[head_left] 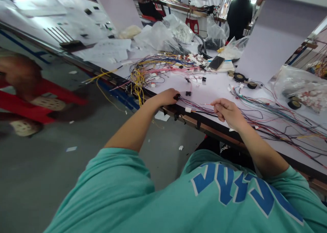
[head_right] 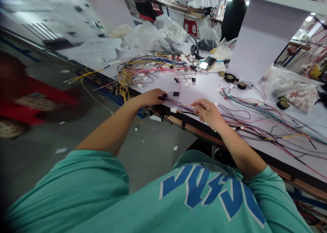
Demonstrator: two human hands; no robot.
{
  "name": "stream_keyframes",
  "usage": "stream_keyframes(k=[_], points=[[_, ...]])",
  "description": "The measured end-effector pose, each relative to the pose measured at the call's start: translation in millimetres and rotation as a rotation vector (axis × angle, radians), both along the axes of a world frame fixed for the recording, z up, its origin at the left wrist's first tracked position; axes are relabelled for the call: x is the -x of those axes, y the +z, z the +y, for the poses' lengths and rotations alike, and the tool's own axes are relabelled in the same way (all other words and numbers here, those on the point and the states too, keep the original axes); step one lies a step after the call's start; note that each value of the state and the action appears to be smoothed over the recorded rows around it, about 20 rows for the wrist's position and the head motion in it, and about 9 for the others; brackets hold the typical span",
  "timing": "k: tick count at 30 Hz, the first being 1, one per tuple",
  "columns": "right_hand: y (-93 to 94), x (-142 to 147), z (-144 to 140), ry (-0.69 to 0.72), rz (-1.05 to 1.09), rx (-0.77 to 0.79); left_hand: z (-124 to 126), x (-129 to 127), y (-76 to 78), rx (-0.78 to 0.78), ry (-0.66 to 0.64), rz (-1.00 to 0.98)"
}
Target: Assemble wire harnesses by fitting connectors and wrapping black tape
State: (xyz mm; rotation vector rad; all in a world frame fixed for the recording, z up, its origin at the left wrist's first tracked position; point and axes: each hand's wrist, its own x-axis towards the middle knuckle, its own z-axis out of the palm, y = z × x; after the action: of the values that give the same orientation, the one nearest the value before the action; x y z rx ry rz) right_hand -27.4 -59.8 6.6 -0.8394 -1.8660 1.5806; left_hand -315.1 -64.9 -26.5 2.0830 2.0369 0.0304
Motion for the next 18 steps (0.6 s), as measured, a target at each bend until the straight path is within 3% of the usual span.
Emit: stream_keyframes(k=[4, 6, 8, 11, 13, 18], points=[[10.4, -4.5, -5.6, -0.117, -0.051, -0.369, -21.0, -6.5, 30.9, -0.146, 0.091, -0.195], [21.8, -8.0, -13.0, -0.162, -0.035, -0.61, -38.5, -19.7, 48.2, -0.202, 0.062, -0.49], [33.3, -10.8, -23.1, -0.198, -0.023, -0.813, -54.4, -41.4, 56.6, -0.151, -0.04, -0.813], [42.1, -14.4, -38.9, -0.263, -0.061, -1.059, -66.1, -82.5, 48.8, -0.079, -0.185, -1.251], [40.8, -17.3, -46.5, -0.31, -0.109, -1.179, -65.7, -107.5, 35.9, -0.124, -0.247, -1.504], [31.9, -27.1, -54.6, -0.4, -0.278, -1.248, -58.1, -144.2, 13.9, -0.169, -0.341, -1.807]])
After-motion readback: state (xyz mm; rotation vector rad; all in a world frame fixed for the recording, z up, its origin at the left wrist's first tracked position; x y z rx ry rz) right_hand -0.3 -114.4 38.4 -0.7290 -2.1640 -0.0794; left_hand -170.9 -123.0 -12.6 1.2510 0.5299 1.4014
